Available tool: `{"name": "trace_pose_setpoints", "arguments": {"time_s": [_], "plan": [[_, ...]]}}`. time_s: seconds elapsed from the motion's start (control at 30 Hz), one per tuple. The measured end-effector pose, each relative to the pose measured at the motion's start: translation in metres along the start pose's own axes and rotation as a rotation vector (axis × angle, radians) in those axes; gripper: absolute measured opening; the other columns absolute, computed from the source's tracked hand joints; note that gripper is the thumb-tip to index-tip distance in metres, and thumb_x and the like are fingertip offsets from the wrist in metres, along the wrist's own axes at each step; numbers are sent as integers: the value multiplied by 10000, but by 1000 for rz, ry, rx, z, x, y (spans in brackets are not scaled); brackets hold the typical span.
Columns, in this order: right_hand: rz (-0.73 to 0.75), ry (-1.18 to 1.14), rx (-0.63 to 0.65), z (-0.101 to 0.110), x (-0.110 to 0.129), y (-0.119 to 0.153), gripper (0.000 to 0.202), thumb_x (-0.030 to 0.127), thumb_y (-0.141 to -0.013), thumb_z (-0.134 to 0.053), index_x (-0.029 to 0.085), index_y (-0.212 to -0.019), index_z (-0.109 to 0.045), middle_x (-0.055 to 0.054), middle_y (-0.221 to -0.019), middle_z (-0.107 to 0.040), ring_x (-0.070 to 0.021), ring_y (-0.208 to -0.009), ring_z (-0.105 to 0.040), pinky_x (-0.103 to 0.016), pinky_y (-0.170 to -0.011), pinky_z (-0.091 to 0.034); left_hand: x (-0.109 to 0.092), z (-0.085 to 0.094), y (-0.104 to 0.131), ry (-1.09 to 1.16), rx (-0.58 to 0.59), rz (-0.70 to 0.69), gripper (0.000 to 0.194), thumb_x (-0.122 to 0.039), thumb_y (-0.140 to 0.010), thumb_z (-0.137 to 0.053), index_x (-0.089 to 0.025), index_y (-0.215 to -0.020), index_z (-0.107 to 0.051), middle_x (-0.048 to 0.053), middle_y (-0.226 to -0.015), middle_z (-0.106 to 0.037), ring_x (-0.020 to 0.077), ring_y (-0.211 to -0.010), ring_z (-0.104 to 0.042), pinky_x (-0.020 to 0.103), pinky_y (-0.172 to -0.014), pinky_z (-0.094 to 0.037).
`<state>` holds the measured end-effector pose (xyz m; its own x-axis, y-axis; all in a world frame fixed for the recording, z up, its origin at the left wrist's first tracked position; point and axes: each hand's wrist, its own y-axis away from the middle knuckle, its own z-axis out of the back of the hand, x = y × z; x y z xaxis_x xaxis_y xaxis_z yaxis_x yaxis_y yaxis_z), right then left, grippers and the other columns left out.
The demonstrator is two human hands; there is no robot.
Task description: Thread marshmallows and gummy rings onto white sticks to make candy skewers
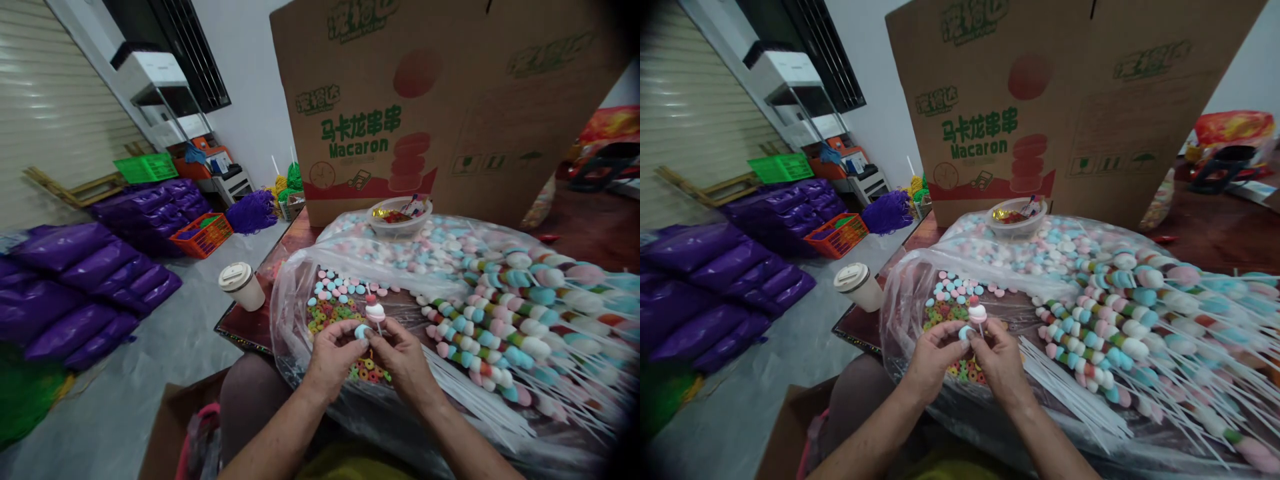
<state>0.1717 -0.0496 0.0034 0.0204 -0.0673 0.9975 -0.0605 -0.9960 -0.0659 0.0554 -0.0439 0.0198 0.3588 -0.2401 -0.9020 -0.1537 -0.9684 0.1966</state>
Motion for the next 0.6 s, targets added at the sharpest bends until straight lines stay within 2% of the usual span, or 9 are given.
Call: {"name": "trace_pose_setpoints", "arguments": {"time_s": [0.13,0.23,0.37,0.47,0.6], "plan": [[67,330,140,19,11,16,312,360,-838,-380,168,-985,-576,-14,-692,-577,-128,-622,-527,-226,-552,-409,2,9,-7,38,-148,18,329,-162,-539,-711,-110,-845,-603,27,-706,-627,109,-564,-555,236,-523,-476],[148,680,207,31,11,35,317,292,-845,-332,180,-1032,-562,-50,-778,-633,-162,-707,-579,-256,-629,-430,3,13,-13,82,-177,11,342,-148,-518,-709,-116,-841,-603,21,-712,-622,120,-596,-567,246,-540,-490],[141,1009,157,29,4,49,327,243,-839,-296,215,-1033,-558,-69,-881,-672,-199,-764,-623,-279,-615,-429,2,10,-14,83,-194,17,313,-120,-510,-698,-104,-810,-610,9,-677,-612,104,-590,-560,254,-592,-504],[105,1167,148,24,2,49,307,217,-832,-310,237,-1000,-565,-47,-836,-684,-201,-705,-636,-271,-544,-402,1,6,-10,33,-205,14,288,-128,-529,-681,-105,-807,-612,8,-670,-613,103,-572,-559,251,-584,-502],[102,1288,143,22,2,46,313,185,-811,-355,251,-1060,-534,-24,-756,-686,-192,-616,-637,-261,-467,-333,4,7,-7,-25,-178,-21,286,-140,-540,-674,-121,-820,-617,6,-688,-616,106,-604,-559,248,-608,-495]]}}
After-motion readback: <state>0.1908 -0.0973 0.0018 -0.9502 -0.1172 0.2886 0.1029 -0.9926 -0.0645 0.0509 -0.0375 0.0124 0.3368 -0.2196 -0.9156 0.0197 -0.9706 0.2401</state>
